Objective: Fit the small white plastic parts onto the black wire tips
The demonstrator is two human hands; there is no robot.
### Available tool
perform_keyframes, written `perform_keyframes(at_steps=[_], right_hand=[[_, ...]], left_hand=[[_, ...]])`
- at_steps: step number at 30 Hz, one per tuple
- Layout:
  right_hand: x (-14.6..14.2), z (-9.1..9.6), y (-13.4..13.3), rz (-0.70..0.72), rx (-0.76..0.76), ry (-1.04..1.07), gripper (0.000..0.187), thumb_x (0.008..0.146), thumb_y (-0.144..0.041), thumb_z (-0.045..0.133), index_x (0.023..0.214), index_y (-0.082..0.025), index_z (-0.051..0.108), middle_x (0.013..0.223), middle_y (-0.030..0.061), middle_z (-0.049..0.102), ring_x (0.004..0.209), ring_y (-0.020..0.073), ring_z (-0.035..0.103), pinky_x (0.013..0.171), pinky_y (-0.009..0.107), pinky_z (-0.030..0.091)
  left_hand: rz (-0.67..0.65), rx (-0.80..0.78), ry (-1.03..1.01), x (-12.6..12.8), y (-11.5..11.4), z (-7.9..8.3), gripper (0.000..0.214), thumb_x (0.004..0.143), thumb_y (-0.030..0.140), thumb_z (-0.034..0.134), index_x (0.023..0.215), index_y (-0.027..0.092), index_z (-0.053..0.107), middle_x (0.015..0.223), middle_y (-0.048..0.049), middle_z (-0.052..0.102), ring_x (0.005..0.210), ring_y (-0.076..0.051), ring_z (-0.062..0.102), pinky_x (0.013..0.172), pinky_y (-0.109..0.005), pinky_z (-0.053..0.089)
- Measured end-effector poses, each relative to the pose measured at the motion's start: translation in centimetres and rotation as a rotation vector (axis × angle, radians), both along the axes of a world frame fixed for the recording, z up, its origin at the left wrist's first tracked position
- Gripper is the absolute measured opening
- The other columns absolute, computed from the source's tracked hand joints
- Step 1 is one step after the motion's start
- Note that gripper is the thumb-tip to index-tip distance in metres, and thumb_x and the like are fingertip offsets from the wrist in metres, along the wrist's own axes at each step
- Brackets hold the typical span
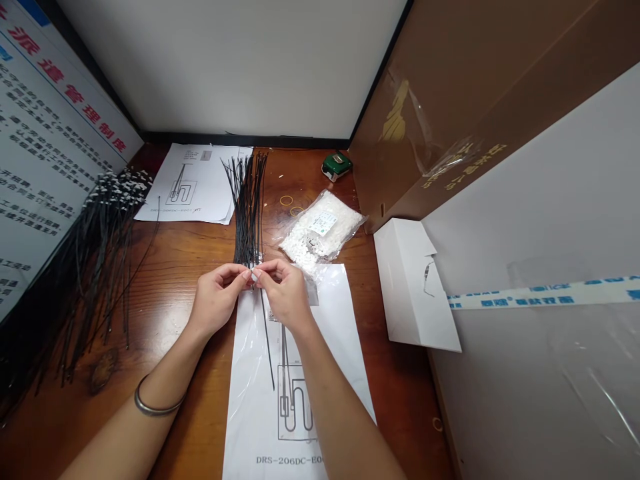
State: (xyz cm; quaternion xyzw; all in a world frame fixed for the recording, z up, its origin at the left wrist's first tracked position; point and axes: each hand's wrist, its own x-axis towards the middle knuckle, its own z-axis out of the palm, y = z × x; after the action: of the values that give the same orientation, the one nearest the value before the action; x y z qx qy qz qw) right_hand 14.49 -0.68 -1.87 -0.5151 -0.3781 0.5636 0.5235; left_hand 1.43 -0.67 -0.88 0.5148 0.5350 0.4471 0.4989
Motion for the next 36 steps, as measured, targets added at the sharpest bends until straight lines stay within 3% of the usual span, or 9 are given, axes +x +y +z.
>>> perform_keyframes(at_steps=[22,36], right_hand=[[0.46,0.45,0.27,0.043,-0.051,0.05,0.032,0.054,-0.041,0.083,0.065,-0.017,0.066,0.066,0.0021,0.067,0.064,0.0157,0.062,0.068,0.034,0.057],[0.31,0.12,0.12,0.018,-0.019,-0.019,0.026,0.059,-0.037,0.08,0.066,-0.017,0.066,0.065,0.0037,0.068,0.063,0.0172,0.063,0.067,0.036,0.056]], left_hand=[[-0.015,0.024,0.04,-0.1,-0.05,0.27,0.014,0.077,0.029,0.065,0.075,0.015,0.068,0.073,-0.0034,0.071,0.068,-0.016,0.064,0.066,-0.026,0.049],[-0.01,0.028,0.076,0.03,-0.16,0.1,0.013,0.078,0.028,0.064,0.076,0.016,0.068,0.074,-0.0034,0.071,0.068,-0.016,0.065,0.066,-0.026,0.049]])
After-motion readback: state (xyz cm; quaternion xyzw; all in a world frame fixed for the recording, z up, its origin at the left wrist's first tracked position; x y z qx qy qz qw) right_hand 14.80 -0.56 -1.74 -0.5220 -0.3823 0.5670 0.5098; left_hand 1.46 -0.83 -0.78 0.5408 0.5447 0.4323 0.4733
